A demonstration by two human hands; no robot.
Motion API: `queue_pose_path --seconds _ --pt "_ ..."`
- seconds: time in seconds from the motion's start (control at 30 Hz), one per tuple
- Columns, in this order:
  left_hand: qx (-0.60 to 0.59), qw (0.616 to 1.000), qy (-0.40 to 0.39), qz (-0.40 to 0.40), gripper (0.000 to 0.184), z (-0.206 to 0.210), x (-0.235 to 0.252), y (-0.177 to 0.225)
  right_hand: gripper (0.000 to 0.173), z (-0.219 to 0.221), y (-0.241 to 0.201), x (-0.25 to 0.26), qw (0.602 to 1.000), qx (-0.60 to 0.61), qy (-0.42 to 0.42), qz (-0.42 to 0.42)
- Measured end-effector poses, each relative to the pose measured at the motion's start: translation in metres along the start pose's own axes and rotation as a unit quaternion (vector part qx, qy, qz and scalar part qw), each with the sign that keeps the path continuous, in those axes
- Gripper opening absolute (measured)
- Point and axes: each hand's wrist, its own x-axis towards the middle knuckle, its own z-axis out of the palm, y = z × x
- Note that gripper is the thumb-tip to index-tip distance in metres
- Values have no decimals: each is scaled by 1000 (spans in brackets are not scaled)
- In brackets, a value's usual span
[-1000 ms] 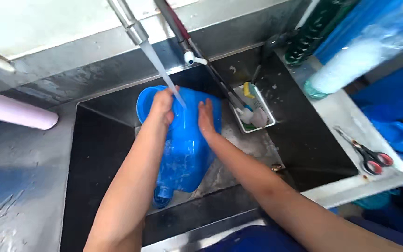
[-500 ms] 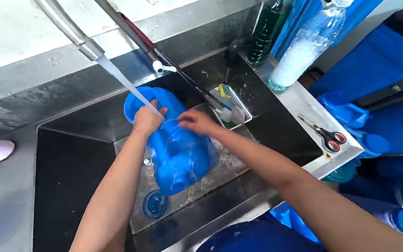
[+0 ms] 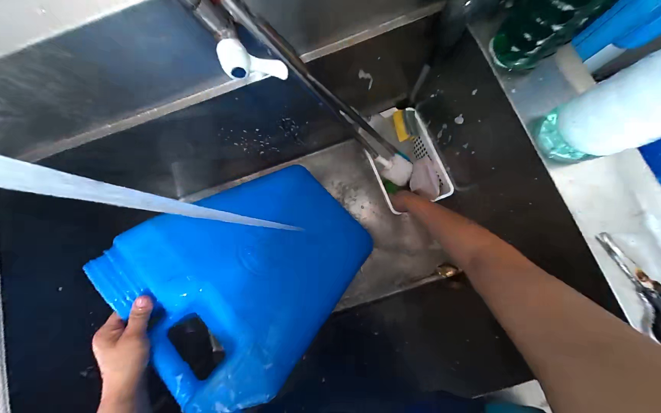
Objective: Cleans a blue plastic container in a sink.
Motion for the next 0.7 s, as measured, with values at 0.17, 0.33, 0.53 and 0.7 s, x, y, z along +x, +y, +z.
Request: queue_pose_path --seconds 0.17,0.33,0.53,0.7 --pt "-13 997 64 -39 33 18 -16 -25 42 0 2 -14 996 19 63 60" --pt "-130 955 -37 -264 51 22 -47 -40 49 0 10 -18 1000 5 9 15" --pt "-239 930 -74 -269 30 39 -35 -27 46 -35 24 -44 996 -26 73 -39" --pt "-228 928 -122 -267 50 39 -22 -43 32 -49 2 -139 959 162 151 -176"
